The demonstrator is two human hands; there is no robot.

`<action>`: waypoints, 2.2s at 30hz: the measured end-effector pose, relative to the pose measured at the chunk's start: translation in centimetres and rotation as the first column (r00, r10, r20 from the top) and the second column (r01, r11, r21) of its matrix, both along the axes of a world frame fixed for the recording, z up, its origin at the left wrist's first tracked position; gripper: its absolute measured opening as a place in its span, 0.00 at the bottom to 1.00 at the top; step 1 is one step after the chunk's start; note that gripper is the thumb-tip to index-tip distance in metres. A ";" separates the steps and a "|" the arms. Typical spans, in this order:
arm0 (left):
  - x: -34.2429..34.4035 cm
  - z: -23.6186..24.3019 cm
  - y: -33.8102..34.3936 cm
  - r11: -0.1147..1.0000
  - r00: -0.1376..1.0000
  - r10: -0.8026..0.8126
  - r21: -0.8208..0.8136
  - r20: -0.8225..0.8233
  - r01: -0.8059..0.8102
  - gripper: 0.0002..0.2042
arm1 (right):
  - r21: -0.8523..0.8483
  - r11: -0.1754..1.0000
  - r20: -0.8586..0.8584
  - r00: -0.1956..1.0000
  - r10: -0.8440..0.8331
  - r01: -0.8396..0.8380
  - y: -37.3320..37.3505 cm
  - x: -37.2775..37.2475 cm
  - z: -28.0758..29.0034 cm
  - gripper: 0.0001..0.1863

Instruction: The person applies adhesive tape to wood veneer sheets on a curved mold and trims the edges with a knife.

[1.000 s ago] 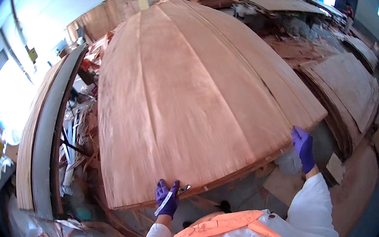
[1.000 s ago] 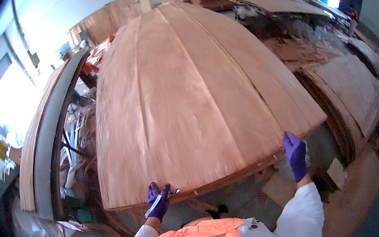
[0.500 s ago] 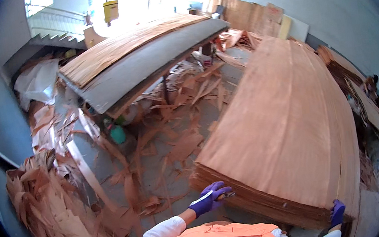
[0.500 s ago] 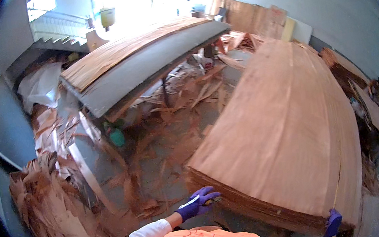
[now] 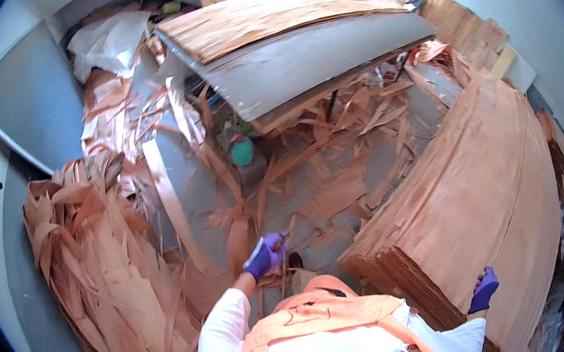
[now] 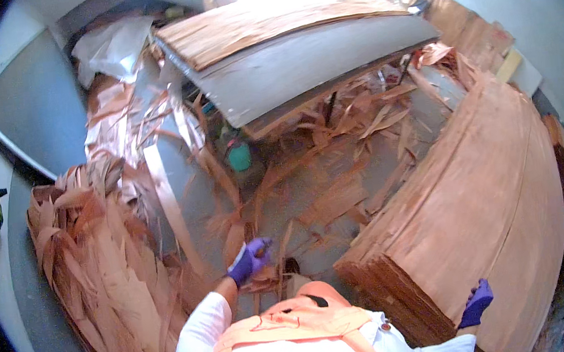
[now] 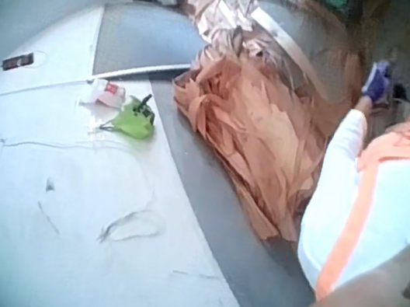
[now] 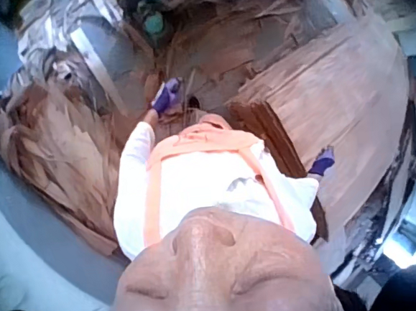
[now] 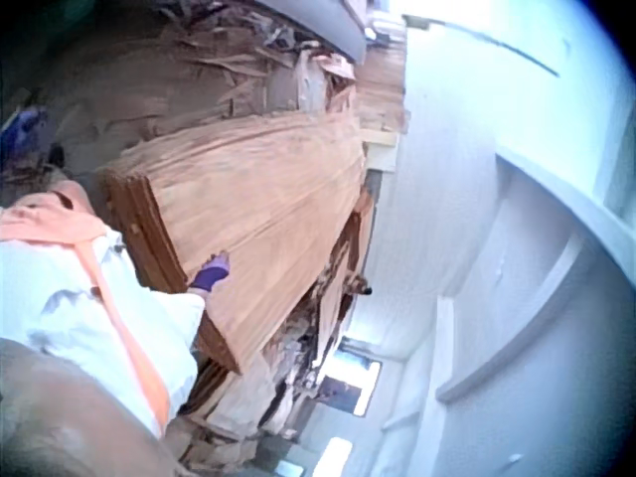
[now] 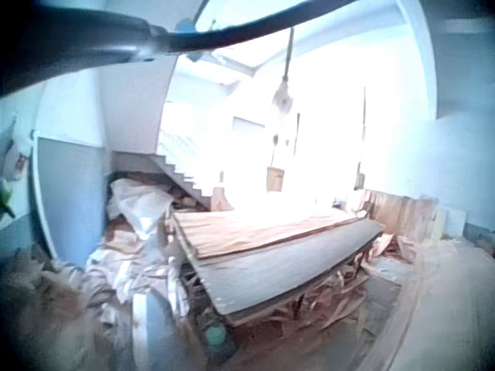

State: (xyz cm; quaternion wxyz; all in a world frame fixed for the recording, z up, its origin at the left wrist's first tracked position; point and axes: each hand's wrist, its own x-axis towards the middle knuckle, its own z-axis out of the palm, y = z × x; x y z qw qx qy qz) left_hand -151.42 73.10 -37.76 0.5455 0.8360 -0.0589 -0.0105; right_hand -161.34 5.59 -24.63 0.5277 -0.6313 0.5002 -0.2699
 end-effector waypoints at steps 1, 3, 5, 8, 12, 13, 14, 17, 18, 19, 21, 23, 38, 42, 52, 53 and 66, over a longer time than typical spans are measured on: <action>1.6 -1.0 3.0 0.999 0.999 0.045 0.014 0.006 -0.045 0.16 | 0.011 1.000 -0.016 1.000 0.025 -0.024 1.9 2.6 0.4 0.13; 3.5 -1.8 8.9 0.985 0.979 0.150 0.063 0.141 -0.160 0.17 | 0.038 0.998 -0.034 0.998 0.045 -0.044 7.3 9.2 1.4 0.13; 1.1 -6.7 18.6 0.922 0.921 0.388 -0.011 0.021 -0.388 0.17 | 0.148 0.971 0.056 0.982 0.180 -0.187 14.4 17.5 1.5 0.12; -1.9 -8.0 27.2 0.750 0.729 0.615 -0.063 -0.300 -0.659 0.15 | 0.222 0.874 0.308 0.881 0.359 -0.433 19.0 28.2 0.1 0.11; -4.9 -5.3 32.9 0.537 0.538 0.793 -0.091 -0.284 -0.839 0.13 | 0.353 0.700 0.484 0.761 0.432 -0.621 33.1 40.5 3.2 0.10; -3.6 -3.5 33.2 0.499 0.487 0.750 -0.101 -0.447 -0.861 0.13 | 0.343 0.685 0.484 0.746 0.458 -0.643 36.1 43.3 3.7 0.10; -3.6 -3.1 34.8 0.455 0.466 0.783 -0.130 -0.412 -0.881 0.14 | 0.452 0.600 0.518 0.742 0.425 -0.660 40.5 46.2 4.2 0.11; -0.6 -3.9 40.6 0.467 0.507 0.769 -0.199 -0.390 -0.861 0.14 | 0.448 0.345 0.678 0.565 0.470 -0.825 51.9 53.0 3.8 0.11; 1.6 -3.9 42.9 0.494 0.578 0.715 -0.301 -0.393 -0.816 0.14 | 0.484 0.324 0.683 0.582 0.440 -0.813 56.2 54.8 4.1 0.10; 4.3 -3.4 44.9 0.515 0.648 0.652 -0.398 -0.393 -0.759 0.14 | 0.520 0.310 0.684 0.605 0.407 -0.796 60.1 56.4 4.3 0.10; 13.4 2.0 46.6 0.683 0.741 0.566 -0.297 -0.361 -0.667 0.15 | 0.571 0.300 0.648 0.644 0.408 -0.764 64.6 59.6 3.3 0.08; 20.3 4.8 50.0 0.722 0.796 0.468 -0.354 -0.383 -0.594 0.15 | 0.588 0.303 0.634 0.660 0.403 -0.750 70.2 62.6 2.3 0.07; 57.6 19.9 61.7 0.541 0.896 -0.207 0.810 0.392 -0.229 0.17 | -0.124 0.574 -0.479 0.555 0.680 -0.810 76.1 68.8 1.5 0.17; 63.3 19.9 63.1 0.294 0.867 -0.336 0.916 0.368 -0.274 0.17 | -0.501 0.384 -0.670 0.628 0.395 -0.776 84.4 70.7 8.2 0.18; 74.6 18.7 60.9 0.525 0.883 -0.433 0.847 0.181 0.084 0.09 | -0.449 -0.252 -0.560 0.050 0.827 -0.857 112.5 80.4 14.3 0.25; 75.6 19.3 60.7 0.658 0.892 -0.382 0.749 0.242 0.078 0.06 | -0.399 -0.238 -0.588 0.047 0.808 -0.886 112.8 81.0 14.2 0.24; 86.6 19.3 62.2 0.346 0.523 -0.821 0.928 0.229 0.137 0.02 | -0.190 0.259 -0.502 0.321 0.803 -0.947 116.3 84.6 13.6 0.09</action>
